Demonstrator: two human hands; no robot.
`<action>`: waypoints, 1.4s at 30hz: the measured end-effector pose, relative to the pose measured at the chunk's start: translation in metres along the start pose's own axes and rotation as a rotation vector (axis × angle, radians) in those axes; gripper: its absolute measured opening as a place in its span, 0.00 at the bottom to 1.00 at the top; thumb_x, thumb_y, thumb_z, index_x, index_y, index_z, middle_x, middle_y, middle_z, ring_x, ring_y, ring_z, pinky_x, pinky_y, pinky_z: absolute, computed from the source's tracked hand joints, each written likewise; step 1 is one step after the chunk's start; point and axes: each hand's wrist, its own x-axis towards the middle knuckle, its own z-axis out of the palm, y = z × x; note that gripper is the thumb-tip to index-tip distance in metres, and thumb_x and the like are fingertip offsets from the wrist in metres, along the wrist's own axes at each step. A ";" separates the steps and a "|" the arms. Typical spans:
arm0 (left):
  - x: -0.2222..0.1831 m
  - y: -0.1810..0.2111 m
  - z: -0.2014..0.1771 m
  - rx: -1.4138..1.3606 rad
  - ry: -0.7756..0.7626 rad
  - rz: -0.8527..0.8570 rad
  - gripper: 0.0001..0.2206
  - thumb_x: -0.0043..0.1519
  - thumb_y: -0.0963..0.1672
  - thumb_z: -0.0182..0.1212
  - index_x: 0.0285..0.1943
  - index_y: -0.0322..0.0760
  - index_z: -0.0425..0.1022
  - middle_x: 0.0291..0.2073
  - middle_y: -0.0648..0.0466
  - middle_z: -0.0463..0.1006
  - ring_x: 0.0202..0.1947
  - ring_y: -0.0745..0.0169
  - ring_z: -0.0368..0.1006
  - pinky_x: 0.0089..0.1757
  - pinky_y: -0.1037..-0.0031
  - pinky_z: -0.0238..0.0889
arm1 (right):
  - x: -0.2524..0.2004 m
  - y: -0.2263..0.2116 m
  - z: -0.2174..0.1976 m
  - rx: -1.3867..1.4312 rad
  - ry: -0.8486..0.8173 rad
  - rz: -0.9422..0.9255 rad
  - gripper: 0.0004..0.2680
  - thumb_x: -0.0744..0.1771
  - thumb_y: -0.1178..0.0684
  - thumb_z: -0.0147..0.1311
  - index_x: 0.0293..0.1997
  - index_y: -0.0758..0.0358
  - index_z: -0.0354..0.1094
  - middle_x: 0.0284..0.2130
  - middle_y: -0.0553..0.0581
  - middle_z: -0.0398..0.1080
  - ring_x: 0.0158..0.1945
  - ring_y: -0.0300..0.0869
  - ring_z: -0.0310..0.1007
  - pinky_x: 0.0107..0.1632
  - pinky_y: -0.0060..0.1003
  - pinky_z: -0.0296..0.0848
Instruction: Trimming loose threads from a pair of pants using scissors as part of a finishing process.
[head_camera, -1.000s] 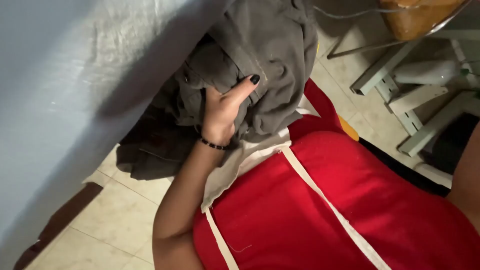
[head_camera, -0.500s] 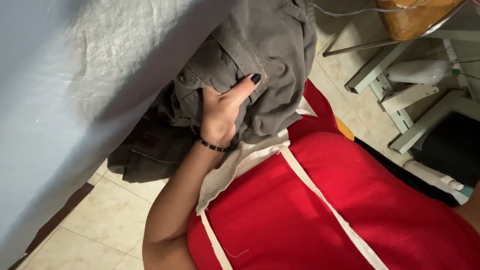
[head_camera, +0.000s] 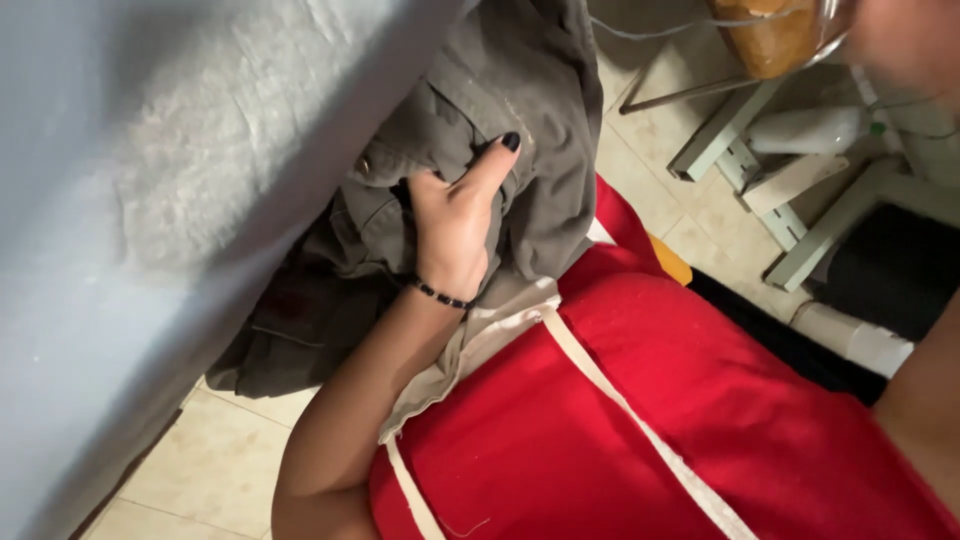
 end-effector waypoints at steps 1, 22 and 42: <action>0.002 -0.003 -0.005 -0.040 -0.056 0.042 0.13 0.56 0.35 0.68 0.49 0.30 0.78 0.47 0.49 0.81 0.49 0.60 0.77 0.57 0.66 0.72 | 0.006 -0.070 0.012 -0.013 0.008 0.011 0.21 0.66 0.53 0.74 0.65 0.71 0.72 0.53 0.70 0.71 0.46 0.56 0.71 0.43 0.43 0.66; -0.003 0.005 0.004 0.030 -0.078 0.054 0.12 0.58 0.37 0.67 0.51 0.28 0.78 0.51 0.46 0.80 0.54 0.54 0.77 0.61 0.64 0.71 | -0.006 -0.165 0.103 -0.958 0.015 -0.501 0.25 0.72 0.19 0.27 0.41 0.49 0.62 0.23 0.41 0.65 0.23 0.39 0.67 0.26 0.31 0.61; -0.005 -0.003 -0.003 -0.043 -0.035 0.038 0.14 0.59 0.37 0.67 0.54 0.26 0.76 0.54 0.46 0.79 0.56 0.57 0.75 0.63 0.66 0.67 | -0.006 -0.159 0.111 -1.180 0.049 -0.575 0.24 0.76 0.22 0.28 0.35 0.49 0.56 0.17 0.37 0.59 0.19 0.31 0.61 0.28 0.27 0.59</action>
